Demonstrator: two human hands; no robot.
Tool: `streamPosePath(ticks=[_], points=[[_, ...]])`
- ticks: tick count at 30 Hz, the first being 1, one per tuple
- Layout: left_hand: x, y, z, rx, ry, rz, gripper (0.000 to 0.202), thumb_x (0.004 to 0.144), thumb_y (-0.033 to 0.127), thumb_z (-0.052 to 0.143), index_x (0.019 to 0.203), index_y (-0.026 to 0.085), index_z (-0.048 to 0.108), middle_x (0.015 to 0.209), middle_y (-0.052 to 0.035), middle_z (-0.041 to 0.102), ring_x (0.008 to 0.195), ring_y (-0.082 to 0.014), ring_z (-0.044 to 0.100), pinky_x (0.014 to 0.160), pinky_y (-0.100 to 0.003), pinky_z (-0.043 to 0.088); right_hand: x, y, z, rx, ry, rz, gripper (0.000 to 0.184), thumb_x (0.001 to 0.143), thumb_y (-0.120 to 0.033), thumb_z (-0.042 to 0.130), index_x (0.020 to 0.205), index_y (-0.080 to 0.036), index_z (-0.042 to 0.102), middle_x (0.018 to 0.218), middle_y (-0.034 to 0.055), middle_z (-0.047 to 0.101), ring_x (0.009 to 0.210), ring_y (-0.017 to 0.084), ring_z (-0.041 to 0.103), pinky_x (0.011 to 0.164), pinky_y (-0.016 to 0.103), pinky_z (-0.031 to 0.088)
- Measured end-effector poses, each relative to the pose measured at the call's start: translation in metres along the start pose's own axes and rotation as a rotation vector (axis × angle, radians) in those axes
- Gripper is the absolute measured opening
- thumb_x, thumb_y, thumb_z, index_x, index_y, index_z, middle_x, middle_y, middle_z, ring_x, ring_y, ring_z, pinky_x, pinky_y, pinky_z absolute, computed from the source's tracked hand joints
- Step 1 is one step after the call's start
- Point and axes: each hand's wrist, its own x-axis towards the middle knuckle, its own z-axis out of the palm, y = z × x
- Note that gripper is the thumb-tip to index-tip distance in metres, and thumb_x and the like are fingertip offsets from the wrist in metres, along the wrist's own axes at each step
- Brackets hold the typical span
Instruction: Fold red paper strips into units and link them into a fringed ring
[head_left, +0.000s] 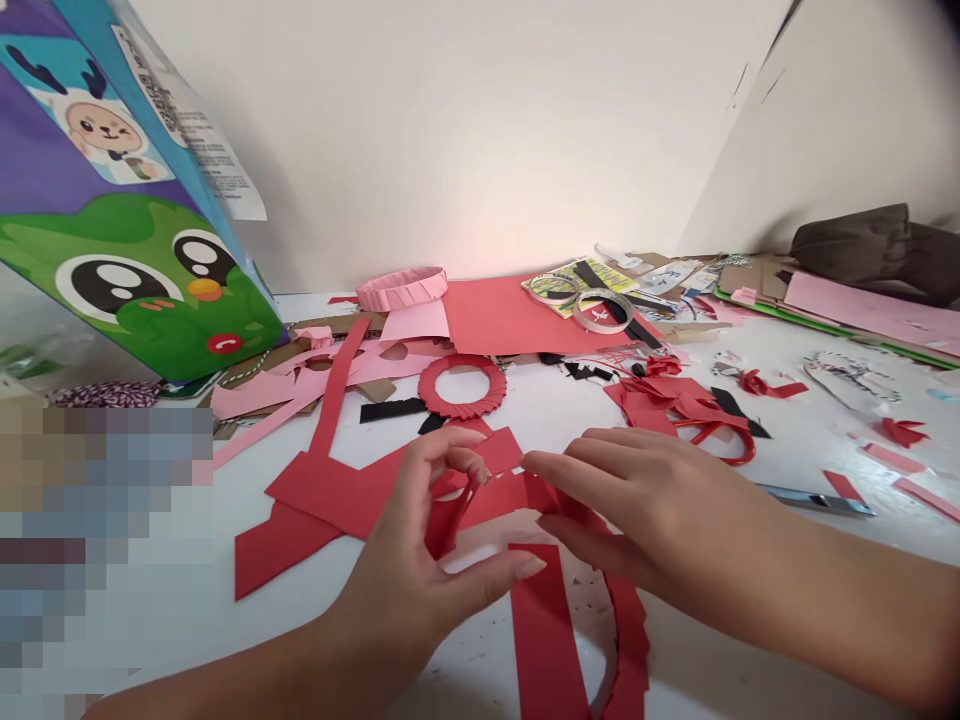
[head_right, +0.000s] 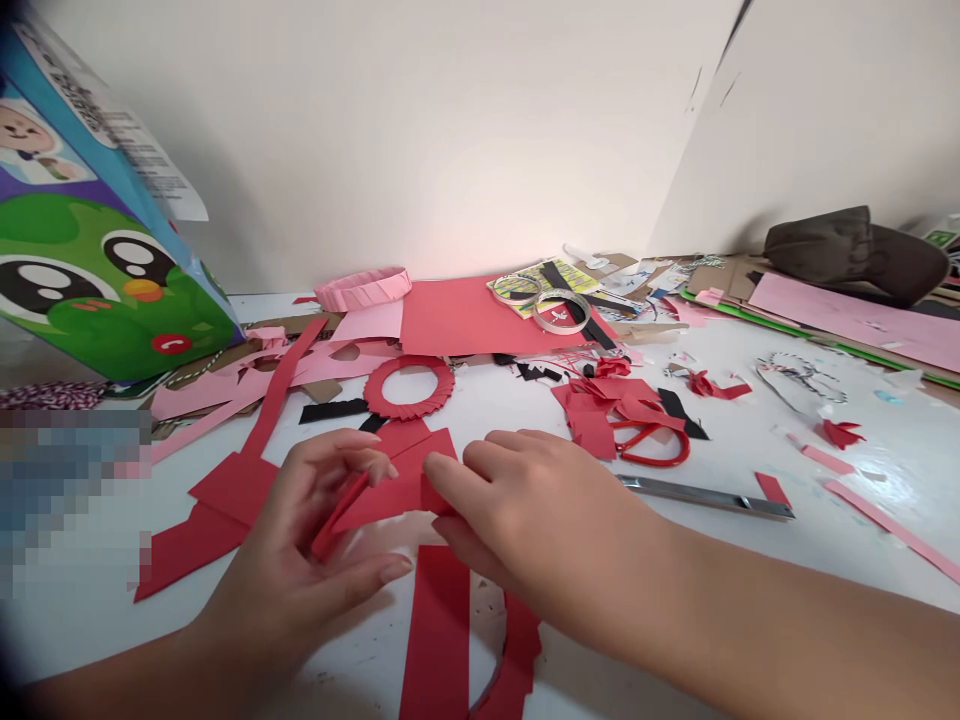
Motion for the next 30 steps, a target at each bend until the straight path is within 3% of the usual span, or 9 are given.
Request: streamPosePath(ticks=[6,9,12,15,17,20,24,27,30], points=[[0.0,0.006,0.0,-0.069,0.029,-0.036,0.047,0.074,0.04,0.09,0.111,0.042,0.061,0.101,0.0025,0.059,0.093,-0.0182,0.062,0.073,-0.024,0.053,-0.016,0.015,-0.009,-0.04,-0.015,0.043,0.026,0.102,-0.021,0.05,0.113,-0.011,0.072,0.082,0.0103,0.073,0.061,0.024,0.067,0.05,0.034,0.047],[-0.002,0.009,0.002,-0.095,0.039,-0.13,0.059,0.064,0.041,0.096,0.113,0.041,0.065,0.121,-0.002,0.062,0.123,-0.0302,0.056,0.09,-0.035,0.054,-0.023,0.022,-0.019,-0.047,0.011,0.062,0.032,0.105,-0.027,0.044,0.115,-0.013,0.07,0.084,0.0109,0.073,0.062,0.023,0.066,0.048,0.033,0.045],[-0.005,0.008,0.003,-0.163,-0.101,-0.194,0.092,0.048,0.044,0.101,0.131,0.045,0.062,0.155,-0.0014,0.047,0.15,-0.0408,0.028,0.115,-0.051,0.037,-0.024,0.028,-0.027,-0.021,0.002,0.057,0.031,0.106,-0.032,0.042,0.118,-0.019,0.068,0.082,0.0068,0.069,0.063,0.021,0.064,0.052,0.033,0.046],[-0.002,0.004,0.002,-0.327,-0.286,-0.191,0.08,0.067,0.061,0.087,0.139,0.044,0.058,0.16,-0.0015,0.045,0.153,-0.0379,0.026,0.119,-0.052,0.031,-0.017,0.029,-0.031,-0.02,-0.042,-0.021,0.031,0.107,-0.031,0.042,0.121,-0.021,0.067,0.087,0.0075,0.069,0.068,0.021,0.064,0.057,0.034,0.047],[0.003,0.002,0.001,-0.476,-0.33,-0.244,0.057,0.082,0.065,0.072,0.132,0.038,0.064,0.147,-0.0059,0.059,0.143,-0.0332,0.046,0.111,-0.045,0.043,-0.008,0.027,-0.031,-0.04,-0.097,-0.125,0.03,0.107,-0.026,0.042,0.12,-0.02,0.068,0.087,0.0079,0.068,0.07,0.022,0.063,0.06,0.035,0.047],[0.012,0.007,0.0,-0.603,-0.448,-0.433,0.058,0.083,0.057,0.076,0.131,0.028,0.062,0.11,-0.0097,0.078,0.101,-0.0262,0.074,0.089,-0.036,0.057,0.006,0.02,-0.028,-0.116,-0.154,-0.281,0.027,0.103,-0.016,0.05,0.122,-0.019,0.068,0.084,0.0069,0.067,0.071,0.023,0.06,0.062,0.037,0.046],[0.017,0.013,0.002,-0.642,-0.576,-0.517,0.032,0.086,0.037,0.078,0.109,0.018,0.068,0.07,-0.0073,0.078,0.06,-0.0185,0.073,0.055,-0.022,0.053,0.015,0.014,-0.021,-0.175,-0.135,-0.368,0.027,0.099,-0.01,0.056,0.123,-0.016,0.068,0.084,0.0073,0.068,0.072,0.024,0.061,0.065,0.037,0.047],[0.016,0.011,0.002,-0.662,-0.538,-0.508,0.015,0.091,0.03,0.073,0.097,0.018,0.069,0.076,-0.0059,0.078,0.059,-0.017,0.073,0.055,-0.024,0.055,0.012,0.021,-0.021,-0.154,-0.021,-0.264,0.034,0.107,-0.03,0.045,0.13,-0.013,0.063,0.092,0.0126,0.073,0.079,0.027,0.068,0.064,0.037,0.05],[0.016,0.007,0.002,-0.658,-0.484,-0.491,0.012,0.095,0.03,0.068,0.093,0.018,0.07,0.085,-0.0062,0.079,0.065,-0.0177,0.075,0.056,-0.024,0.055,0.001,0.036,-0.028,-0.058,0.084,0.074,0.052,0.107,-0.053,0.038,0.137,-0.017,0.06,0.094,0.0131,0.077,0.076,0.028,0.071,0.059,0.036,0.052]])
